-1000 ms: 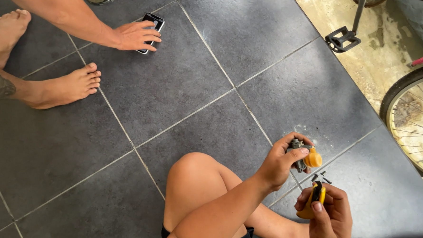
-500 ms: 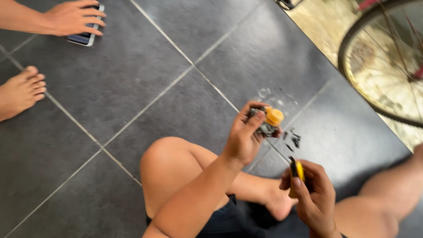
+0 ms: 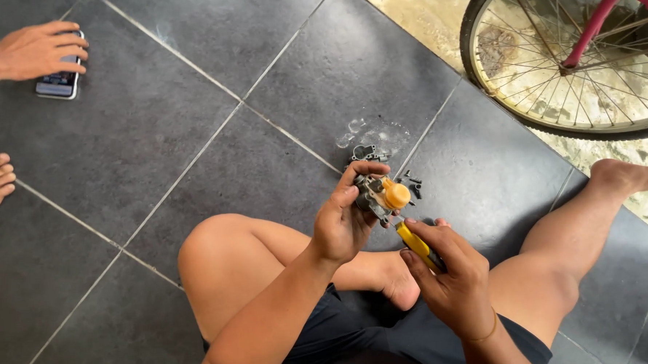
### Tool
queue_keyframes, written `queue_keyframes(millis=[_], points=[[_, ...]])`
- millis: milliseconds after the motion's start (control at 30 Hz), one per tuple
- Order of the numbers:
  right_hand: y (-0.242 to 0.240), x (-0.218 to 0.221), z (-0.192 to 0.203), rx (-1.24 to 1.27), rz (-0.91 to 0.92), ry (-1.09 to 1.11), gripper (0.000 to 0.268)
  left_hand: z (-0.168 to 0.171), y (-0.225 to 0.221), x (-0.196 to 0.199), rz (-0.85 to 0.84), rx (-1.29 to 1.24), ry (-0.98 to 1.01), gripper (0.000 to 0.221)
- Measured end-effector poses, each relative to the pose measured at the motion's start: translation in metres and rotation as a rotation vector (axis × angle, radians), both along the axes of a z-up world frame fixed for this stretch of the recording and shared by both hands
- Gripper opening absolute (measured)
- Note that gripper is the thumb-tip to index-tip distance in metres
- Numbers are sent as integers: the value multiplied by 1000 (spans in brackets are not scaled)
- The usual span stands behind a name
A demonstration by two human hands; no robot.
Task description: Scraping the edge of a carburetor float bowl to remove old gasket material or debris using a small hand tool.
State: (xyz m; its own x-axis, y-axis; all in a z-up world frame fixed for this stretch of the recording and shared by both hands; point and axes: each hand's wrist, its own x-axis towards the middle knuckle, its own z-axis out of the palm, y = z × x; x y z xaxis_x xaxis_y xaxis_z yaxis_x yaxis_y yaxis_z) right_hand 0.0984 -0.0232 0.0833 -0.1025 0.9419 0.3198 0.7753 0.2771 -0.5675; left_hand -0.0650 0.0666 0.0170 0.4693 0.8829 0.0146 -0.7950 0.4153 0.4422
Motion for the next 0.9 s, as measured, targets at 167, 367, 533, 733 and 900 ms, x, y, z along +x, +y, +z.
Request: queue_keyframes(millis=[167,367,533,733,900], points=[[-3,-1,11,14,15,8,30,2,-10,7,22,45,69,32],[-3,1,3,-4,-91,-111,26,-11,-14,16,58,111,161,35],[-2,4,2,28,-111,-124,27,-14,-15,16,-11,51,102,35],[2,4,11,102,-39,-137,26,-7,-14,14,5,69,128,31],[-5,11,11,33,-62,-213,26,1,-18,16,77,148,163,26]])
